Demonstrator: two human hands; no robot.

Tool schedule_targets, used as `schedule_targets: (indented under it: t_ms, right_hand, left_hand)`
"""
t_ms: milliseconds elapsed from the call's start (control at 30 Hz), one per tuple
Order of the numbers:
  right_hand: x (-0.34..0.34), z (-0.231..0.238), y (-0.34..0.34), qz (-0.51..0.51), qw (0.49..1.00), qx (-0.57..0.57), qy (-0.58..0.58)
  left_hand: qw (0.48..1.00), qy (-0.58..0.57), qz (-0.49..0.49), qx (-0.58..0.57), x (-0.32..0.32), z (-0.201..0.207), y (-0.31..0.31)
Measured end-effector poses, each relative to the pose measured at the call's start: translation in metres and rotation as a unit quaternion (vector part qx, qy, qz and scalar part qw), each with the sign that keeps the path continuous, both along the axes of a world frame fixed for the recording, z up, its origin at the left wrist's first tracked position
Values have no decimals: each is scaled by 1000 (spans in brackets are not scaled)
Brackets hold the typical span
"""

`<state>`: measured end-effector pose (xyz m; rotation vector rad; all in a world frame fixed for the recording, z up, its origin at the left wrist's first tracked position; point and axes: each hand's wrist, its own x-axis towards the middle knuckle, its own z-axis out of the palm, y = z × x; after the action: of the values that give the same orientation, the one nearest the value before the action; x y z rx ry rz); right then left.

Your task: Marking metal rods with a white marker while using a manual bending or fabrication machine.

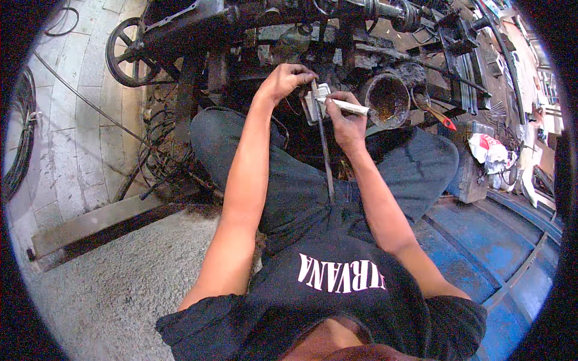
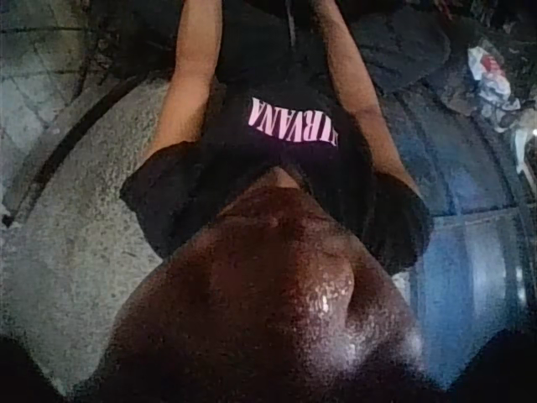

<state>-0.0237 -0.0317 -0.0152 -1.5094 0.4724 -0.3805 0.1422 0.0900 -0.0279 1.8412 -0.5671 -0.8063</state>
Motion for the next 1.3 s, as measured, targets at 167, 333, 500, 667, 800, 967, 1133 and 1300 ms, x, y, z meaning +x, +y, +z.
schedule_targets:
  t_ms: [167, 333, 500, 667, 800, 967, 1133, 1300]
  right_hand:
    - [1, -1, 0, 5, 1000, -13, 11]
    - [2, -2, 0, -10, 1000, -6, 5]
    - [4, -6, -1, -29, 1000, -1, 5]
    - [4, -12, -5, -54, 997, -38, 33]
    - [2, -11, -4, -62, 998, -18, 26]
    - [3, -3, 4, -23, 999, -38, 0]
    - [2, 1, 6, -17, 999, -1, -32]
    - [3, -2, 3, -11, 999, -45, -21]
  left_hand:
    - [1000, 10, 2, -2, -2, 3, 0]
    - [1000, -3, -2, 2, -3, 8, 0]
    - [1000, -20, 4, -7, -2, 4, 0]
    - [1000, -15, 16, -20, -1, 0, 0]
    - [1000, 1, -2, 5, 0, 2, 1]
    - [1000, -25, -6, 6, -1, 4, 1]
    - [1000, -18, 18, 9, 0, -2, -1]
    - [999, -37, 2, 20, 3, -3, -1]
